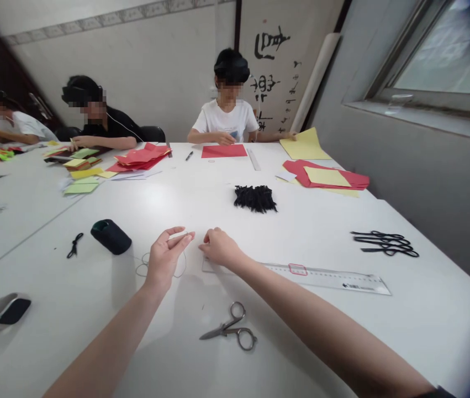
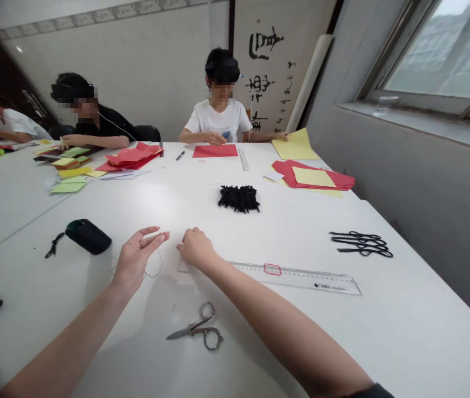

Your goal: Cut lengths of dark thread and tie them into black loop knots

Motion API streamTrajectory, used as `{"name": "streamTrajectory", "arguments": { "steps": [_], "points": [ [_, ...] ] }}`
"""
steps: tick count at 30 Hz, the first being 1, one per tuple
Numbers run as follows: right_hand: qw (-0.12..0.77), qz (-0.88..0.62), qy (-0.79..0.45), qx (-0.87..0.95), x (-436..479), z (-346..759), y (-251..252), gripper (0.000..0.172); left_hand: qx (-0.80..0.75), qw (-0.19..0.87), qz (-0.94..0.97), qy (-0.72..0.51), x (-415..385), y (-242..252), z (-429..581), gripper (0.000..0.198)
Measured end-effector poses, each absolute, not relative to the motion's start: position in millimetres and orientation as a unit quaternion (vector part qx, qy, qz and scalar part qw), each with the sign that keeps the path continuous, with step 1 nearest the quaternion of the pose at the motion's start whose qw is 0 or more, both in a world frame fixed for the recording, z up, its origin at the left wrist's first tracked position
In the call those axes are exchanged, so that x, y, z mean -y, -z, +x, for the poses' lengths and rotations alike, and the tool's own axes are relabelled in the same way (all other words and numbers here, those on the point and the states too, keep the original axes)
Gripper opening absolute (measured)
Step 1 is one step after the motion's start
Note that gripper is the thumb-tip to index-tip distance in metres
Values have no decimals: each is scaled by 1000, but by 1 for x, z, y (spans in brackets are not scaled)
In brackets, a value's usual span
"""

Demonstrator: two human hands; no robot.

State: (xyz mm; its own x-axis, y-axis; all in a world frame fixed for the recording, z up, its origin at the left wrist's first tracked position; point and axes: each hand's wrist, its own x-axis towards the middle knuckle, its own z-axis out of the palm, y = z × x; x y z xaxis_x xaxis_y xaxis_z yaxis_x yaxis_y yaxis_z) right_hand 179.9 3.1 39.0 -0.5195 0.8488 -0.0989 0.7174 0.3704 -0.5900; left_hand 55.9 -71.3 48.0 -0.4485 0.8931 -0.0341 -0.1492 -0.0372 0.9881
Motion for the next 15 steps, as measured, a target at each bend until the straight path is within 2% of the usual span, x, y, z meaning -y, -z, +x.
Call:
{"name": "streamTrajectory", "arguments": {
  "steps": [6, 10, 15],
  "points": [
    [152, -459, -323, 814, -5, 173, -35, 9, -570, 399, 348, -628, 70, -46, 54, 39],
    [224, -425, -371, 795, 0, 193, -51, 10, -571, 405, 331, -633, 70, -43, 57, 34],
    [321, -370, -469, 735, 14, 217, -67, 11, -546, 458, 340, -614, 77, -42, 72, 39]
  ]
}}
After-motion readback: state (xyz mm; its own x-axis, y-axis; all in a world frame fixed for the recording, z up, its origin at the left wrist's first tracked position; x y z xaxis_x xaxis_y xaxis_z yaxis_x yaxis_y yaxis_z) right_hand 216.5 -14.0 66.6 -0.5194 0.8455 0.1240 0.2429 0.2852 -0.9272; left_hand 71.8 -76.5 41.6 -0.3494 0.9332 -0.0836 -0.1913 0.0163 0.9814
